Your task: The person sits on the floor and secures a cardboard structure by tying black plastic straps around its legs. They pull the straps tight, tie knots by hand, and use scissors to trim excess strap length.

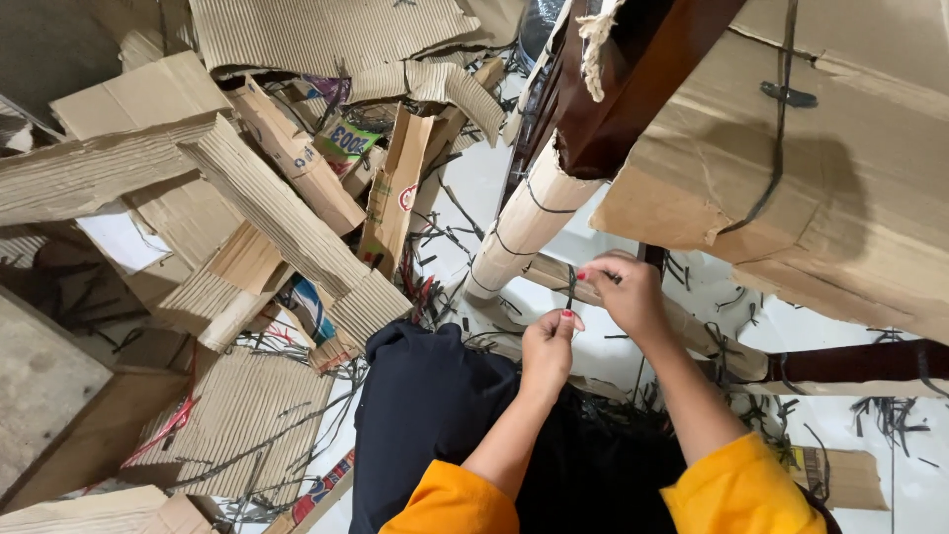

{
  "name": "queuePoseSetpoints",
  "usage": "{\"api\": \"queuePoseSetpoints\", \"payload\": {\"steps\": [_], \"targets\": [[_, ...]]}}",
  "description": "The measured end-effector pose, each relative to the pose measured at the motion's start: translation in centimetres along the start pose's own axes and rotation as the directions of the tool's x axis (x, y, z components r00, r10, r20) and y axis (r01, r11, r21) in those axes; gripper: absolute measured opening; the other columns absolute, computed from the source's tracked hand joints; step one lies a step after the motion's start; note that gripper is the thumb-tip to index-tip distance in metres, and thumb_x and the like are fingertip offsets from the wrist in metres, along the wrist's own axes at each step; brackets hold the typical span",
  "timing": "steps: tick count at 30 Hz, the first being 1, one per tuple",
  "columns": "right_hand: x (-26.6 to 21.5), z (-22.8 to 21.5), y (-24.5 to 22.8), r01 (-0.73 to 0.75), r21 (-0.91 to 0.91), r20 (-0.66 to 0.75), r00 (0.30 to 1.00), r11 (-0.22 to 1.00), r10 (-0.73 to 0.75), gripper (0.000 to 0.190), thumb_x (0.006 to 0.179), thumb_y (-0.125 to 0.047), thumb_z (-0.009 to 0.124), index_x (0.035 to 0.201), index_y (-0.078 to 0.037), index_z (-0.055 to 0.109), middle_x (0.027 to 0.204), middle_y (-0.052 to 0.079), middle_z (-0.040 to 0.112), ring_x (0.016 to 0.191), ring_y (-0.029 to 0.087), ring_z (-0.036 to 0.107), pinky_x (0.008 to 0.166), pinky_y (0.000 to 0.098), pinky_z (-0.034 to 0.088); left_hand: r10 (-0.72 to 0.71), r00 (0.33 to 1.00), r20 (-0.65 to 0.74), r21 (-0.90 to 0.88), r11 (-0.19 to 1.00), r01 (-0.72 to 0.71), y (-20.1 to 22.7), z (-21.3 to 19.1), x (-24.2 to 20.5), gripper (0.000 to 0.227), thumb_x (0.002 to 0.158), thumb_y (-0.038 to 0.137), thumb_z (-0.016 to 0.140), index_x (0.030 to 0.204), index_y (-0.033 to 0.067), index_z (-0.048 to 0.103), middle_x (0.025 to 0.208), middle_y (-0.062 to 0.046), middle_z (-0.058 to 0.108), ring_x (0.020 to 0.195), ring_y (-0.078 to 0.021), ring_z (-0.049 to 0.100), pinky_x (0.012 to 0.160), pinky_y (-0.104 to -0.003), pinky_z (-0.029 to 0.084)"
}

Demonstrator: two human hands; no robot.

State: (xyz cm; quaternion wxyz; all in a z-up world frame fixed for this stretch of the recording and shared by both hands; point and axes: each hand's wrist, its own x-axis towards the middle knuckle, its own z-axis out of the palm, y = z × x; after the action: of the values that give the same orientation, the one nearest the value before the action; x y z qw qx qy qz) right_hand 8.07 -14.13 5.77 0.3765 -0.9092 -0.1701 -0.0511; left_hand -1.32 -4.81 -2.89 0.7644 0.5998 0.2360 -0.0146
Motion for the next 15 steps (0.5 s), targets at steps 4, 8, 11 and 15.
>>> {"api": "queuePoseSetpoints", "payload": {"steps": [4,8,11,15], "targets": [[2.1,2.8,2.9,-0.042,-0.063,-0.099,0.994,0.997,0.035,0.003,0.093,-0.018,0.080,0.094,-0.019,0.082,0.081,-0.001,0.076,0.079,0.018,0.073,0.077,0.0328,0.058,0.077,0.997,-0.009,0.065,0.995,-0.076,2.9,-1.2,-1.7,0.036,0.107,0.027,0.054,0.075,0.0178,0.069,0.055,0.001,0.043,0.055,-0.0148,0.044,0.060,-0.026,0.045],[3.2,5.2,5.0,-0.017,-0.338,-0.101,0.995,0.941,-0.019,0.005,0.088,-0.033,0.079,0.091,-0.029,0.081,0.083,-0.004,0.074,0.082,0.022,0.074,0.078,0.0358,0.060,0.417,0.909,0.009,0.430,0.819,-0.380,4.3,-2.6,-2.8,0.030,0.099,0.015,0.058,0.069,0.0141,0.058,0.069,-0.006,0.050,0.068,-0.0312,0.059,0.064,-0.038,0.047],[3.9,5.3,5.2,-0.053,-0.407,-0.091,0.996,0.912,0.018,0.007,0.088,-0.038,0.078,0.090,-0.033,0.081,0.079,-0.003,0.075,0.083,0.026,0.074,0.079,0.0383,0.061,0.530,0.845,0.069,0.622,0.640,-0.452,5.2,-3.0,-3.1,0.028,0.095,0.018,0.061,0.068,0.0166,0.056,0.073,-0.002,0.051,0.076,-0.0306,0.060,0.067,-0.041,0.046],[3.9,5.2,5.0,-0.155,-0.300,-0.108,0.986,0.941,0.128,0.007,0.088,-0.039,0.077,0.090,-0.034,0.082,0.081,-0.001,0.076,0.086,0.028,0.074,0.079,0.0398,0.060,0.624,0.764,0.164,0.543,0.590,-0.597,8.6,-3.6,-3.8,0.022,0.095,0.013,0.063,0.073,0.0101,0.059,0.121,-0.003,0.059,0.118,-0.0336,0.059,0.084,-0.039,0.048]]}}
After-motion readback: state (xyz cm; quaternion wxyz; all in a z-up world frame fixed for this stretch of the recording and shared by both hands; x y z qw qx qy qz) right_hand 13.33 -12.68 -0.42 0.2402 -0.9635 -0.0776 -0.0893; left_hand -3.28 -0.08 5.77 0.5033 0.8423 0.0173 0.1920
